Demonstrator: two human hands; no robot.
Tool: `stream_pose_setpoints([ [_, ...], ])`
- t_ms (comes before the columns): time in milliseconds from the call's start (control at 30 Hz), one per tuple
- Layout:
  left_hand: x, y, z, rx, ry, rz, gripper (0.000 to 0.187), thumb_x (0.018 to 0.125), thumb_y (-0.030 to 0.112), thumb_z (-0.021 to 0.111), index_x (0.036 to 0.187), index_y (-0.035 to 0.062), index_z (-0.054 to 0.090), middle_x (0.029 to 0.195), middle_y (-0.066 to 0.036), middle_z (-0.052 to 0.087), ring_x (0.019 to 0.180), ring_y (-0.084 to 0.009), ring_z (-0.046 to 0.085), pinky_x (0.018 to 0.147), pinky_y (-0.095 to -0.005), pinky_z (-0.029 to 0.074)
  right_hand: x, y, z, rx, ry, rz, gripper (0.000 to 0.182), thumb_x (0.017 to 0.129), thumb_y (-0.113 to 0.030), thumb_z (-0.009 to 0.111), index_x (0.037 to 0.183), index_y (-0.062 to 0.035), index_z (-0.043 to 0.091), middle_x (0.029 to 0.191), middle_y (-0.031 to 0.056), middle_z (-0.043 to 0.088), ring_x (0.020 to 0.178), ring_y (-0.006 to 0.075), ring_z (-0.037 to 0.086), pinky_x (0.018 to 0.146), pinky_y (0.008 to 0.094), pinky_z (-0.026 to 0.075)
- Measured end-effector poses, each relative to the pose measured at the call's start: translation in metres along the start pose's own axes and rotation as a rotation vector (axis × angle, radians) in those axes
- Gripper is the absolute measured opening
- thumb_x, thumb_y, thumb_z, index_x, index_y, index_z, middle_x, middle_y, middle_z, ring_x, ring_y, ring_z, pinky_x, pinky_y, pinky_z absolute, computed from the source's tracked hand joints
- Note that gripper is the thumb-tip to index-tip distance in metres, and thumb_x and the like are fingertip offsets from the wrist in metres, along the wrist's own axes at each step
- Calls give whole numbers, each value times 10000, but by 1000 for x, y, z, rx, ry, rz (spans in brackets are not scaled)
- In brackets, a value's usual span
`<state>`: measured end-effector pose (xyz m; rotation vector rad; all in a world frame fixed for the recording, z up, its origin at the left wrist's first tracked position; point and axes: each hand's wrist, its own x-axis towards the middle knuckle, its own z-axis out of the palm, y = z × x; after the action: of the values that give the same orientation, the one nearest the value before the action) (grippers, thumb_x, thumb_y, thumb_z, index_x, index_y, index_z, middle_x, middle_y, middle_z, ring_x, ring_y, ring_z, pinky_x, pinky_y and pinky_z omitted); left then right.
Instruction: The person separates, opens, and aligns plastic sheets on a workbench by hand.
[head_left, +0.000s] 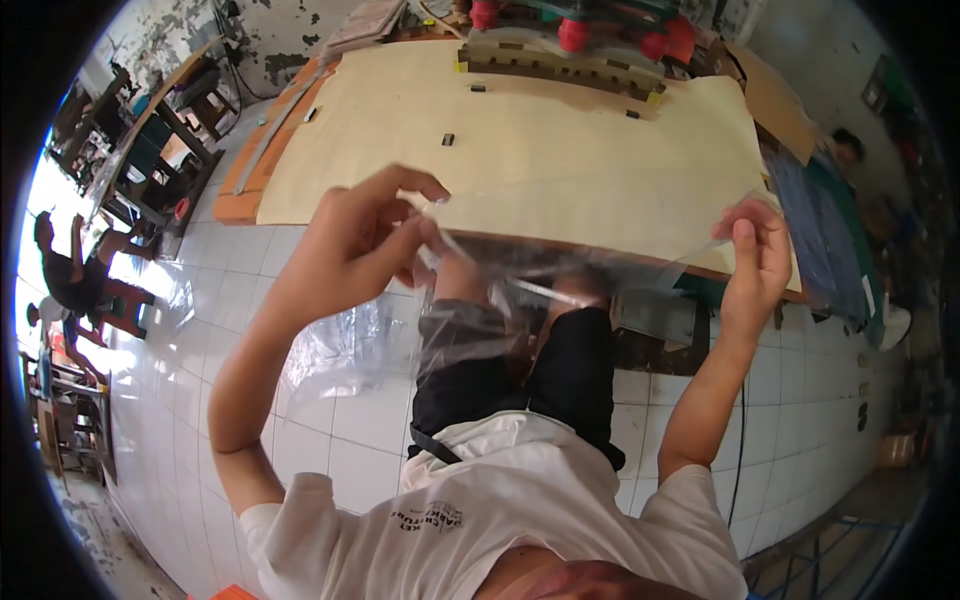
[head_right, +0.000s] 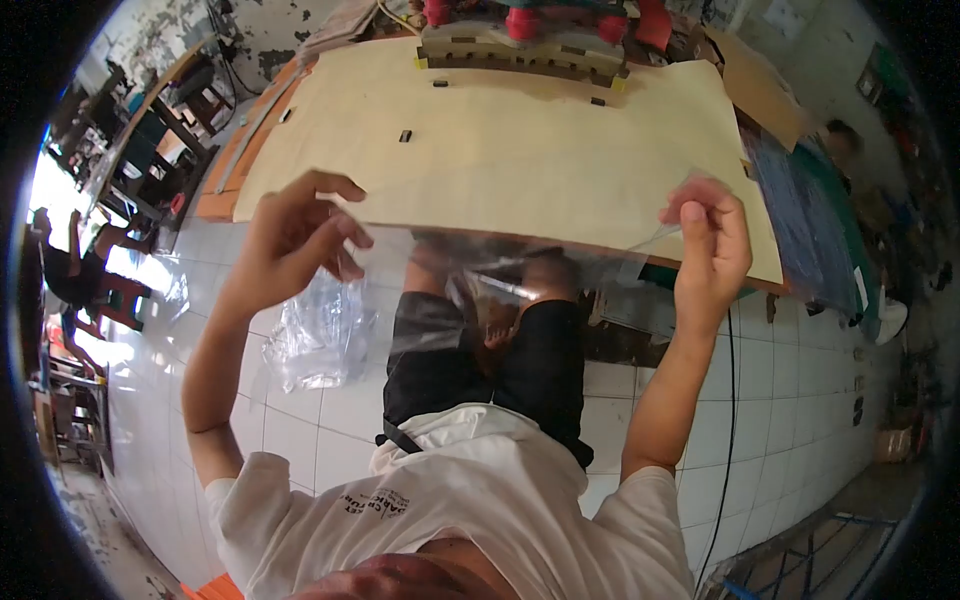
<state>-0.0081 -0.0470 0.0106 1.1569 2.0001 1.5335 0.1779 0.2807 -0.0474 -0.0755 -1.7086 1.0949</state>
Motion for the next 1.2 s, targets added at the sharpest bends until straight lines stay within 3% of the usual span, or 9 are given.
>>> stream_pose_setpoints([
  [133,-17,3,-6,-11,-136,-109,161,969,37,529,1051,-81,601,829,-146,694,722,-201,720,618,-288,600,-6,6,8,73,-77,78,84,941,-41,558,1001,13,581,922,71,618,809,127,588,786,264,482],
  [233,-24,10,-13,-20,-78,-110,146,921,15,599,1008,-100,625,790,-130,698,721,-187,715,652,-282,597,-13,18,12,183,-216,175,161,805,100,477,920,10,545,923,88,594,844,147,586,795,286,491],
  [367,-28,14,-23,-88,32,-59,184,929,72,644,1031,-80,622,801,-139,699,735,-190,713,656,-288,587,-19,27,16,419,-322,273,174,824,109,476,951,12,545,922,103,595,844,163,594,801,318,506],
  [500,-31,-15,-28,-147,126,11,193,930,55,635,1069,-76,605,861,-148,704,798,-195,713,706,-292,580,-20,21,26,475,-176,139,119,907,52,513,1017,19,546,926,130,605,694,171,616,645,282,521],
  [567,-33,-37,-29,-129,82,42,268,912,29,647,1146,-66,558,940,-153,692,857,-202,708,760,-304,571,-13,14,29,387,-32,14,109,957,-27,550,1047,34,554,923,147,629,554,149,607,508,227,481],
  [733,-21,-39,8,-50,169,30,565,821,35,745,1299,-32,452,1053,-152,640,944,-223,685,826,-315,544,30,-18,25,148,-52,91,143,953,-74,583,1056,25,587,926,126,646,551,113,579,514,225,452],
  [833,3,-41,23,625,534,505,690,740,122,817,1324,4,468,1334,-218,467,1264,-339,483,975,-428,449,74,-37,31,78,-109,66,184,949,-98,597,1097,10,608,938,104,654,556,88,547,520,215,418],
  [1033,63,-3,51,764,338,713,833,740,451,798,1396,68,456,1451,-258,361,1279,-448,426,1016,-488,400,140,-81,58,-7,-297,13,255,941,-110,608,1163,12,583,908,81,681,568,50,547,508,197,450],
  [1200,96,-11,93,799,387,709,918,680,305,812,1474,142,381,1535,-292,189,1322,-497,340,1034,-538,362,137,-87,87,87,-357,72,239,935,-49,582,1154,39,540,834,75,670,528,34,543,449,173,451],
])
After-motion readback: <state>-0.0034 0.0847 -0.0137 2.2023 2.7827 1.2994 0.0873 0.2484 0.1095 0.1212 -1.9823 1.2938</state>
